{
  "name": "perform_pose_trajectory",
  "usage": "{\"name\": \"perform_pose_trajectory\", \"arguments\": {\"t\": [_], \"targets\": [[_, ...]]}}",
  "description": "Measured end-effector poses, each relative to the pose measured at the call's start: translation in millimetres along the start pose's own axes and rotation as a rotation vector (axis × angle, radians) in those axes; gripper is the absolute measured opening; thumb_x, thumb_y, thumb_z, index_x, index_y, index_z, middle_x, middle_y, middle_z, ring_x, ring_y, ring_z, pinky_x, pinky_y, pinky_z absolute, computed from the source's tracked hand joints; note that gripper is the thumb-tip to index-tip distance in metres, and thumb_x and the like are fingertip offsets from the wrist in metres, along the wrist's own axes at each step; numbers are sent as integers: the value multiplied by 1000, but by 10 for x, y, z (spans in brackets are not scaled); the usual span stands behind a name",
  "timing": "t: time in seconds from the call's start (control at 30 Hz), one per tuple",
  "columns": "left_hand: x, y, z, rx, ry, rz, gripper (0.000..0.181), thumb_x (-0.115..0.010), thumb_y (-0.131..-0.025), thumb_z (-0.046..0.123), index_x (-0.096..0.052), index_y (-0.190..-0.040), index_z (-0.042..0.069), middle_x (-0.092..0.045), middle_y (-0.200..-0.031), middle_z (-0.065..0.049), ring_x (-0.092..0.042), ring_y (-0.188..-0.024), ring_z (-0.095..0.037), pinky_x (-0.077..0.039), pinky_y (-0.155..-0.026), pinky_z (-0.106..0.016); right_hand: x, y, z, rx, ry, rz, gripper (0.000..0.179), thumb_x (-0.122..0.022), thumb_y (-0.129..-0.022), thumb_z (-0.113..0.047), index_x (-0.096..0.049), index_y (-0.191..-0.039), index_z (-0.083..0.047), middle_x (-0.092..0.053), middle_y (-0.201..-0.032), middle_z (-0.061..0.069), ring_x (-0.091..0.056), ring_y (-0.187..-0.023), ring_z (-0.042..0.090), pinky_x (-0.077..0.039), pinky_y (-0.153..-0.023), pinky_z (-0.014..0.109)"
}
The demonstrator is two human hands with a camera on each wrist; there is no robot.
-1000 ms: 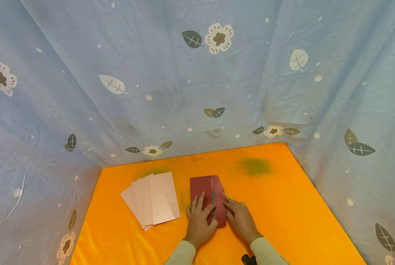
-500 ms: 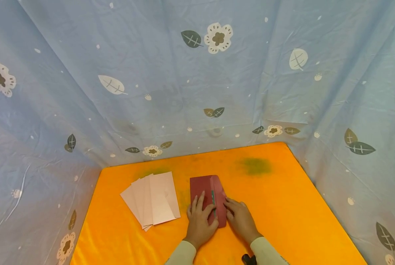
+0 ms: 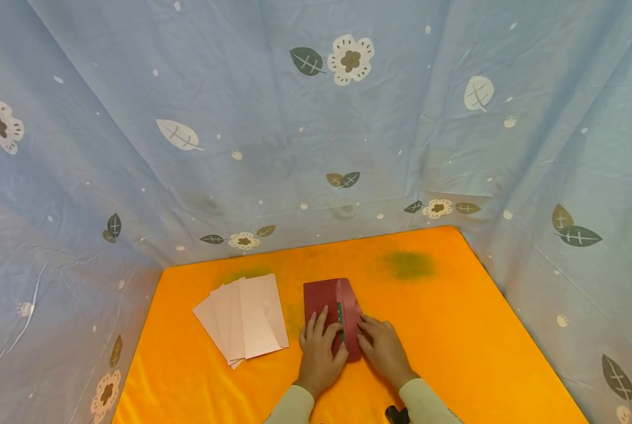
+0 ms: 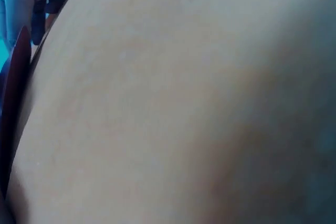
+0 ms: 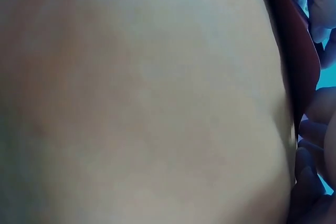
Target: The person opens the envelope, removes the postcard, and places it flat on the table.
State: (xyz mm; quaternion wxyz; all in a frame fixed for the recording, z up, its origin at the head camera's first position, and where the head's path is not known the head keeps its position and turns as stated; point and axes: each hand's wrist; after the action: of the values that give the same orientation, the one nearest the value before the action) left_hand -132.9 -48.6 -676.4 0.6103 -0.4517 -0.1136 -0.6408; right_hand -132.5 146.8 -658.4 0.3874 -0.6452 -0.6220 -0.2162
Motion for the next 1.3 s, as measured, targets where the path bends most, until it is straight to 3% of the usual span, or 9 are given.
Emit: {"name": "perform_pose_trajectory", "arguments": {"t": [0.27,0.47,0.7,0.97,1.1,1.3], "targets": [[-3,6,0,0,-9,-8,34,-70,-91,26,-72,-125,22,-48,-164,-15,-38,-149,-52,-27,-109,-80,-17,1,21,74,22,18,33,-88,-93,-11,-82,-125,-7,-71,-139,10,-63,-112,32,-57,-95,50],[-2,11,6,-3,-2,-12,33,-71,-92,24,-72,-125,22,-49,-164,-16,-37,-150,-52,-26,-108,-80,-18,-27,17,103,-73,-67,31,-83,-93,0,-82,-122,-10,-75,-128,3,-68,-119,30,-54,-103,53],[7,8,5,-6,5,-2,33,-70,-92,24,-72,-125,21,-50,-162,-16,-38,-149,-53,-26,-107,-81,49,-116,-25,-11,-251,-156,28,-77,-97,3,-81,-121,-11,-75,-121,1,-71,-116,30,-55,-102,52],[9,6,3,15,21,-11,33,-69,-92,23,-72,-125,22,-50,-163,-15,-36,-150,-52,-25,-109,-81,173,-323,-76,-206,-433,-306,15,-73,-105,-14,-82,-117,-11,-76,-114,1,-69,-107,26,-57,-97,49],[9,4,-6,22,28,-13,34,-68,-92,23,-72,-126,23,-50,-163,-15,-36,-151,-51,-24,-110,-80,163,-406,-146,-275,-448,-306,15,-74,-104,-14,-82,-115,-7,-77,-109,2,-68,-101,24,-56,-94,48],[-5,7,-24,6,29,6,34,-69,-91,22,-72,-125,23,-51,-162,-16,-37,-149,-52,-25,-109,-80,96,-452,-256,-394,-452,-238,19,-75,-103,-16,-82,-116,-4,-77,-110,6,-68,-100,25,-58,-93,46]]}}
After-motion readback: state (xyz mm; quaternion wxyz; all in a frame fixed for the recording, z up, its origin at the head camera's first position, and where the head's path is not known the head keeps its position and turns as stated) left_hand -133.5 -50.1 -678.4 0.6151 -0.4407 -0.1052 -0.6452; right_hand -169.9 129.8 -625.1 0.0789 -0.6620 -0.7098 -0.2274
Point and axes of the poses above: each hand's wrist, its own y-axis away from the middle knuckle, its own x-axis out of the back of the hand, z = x × y
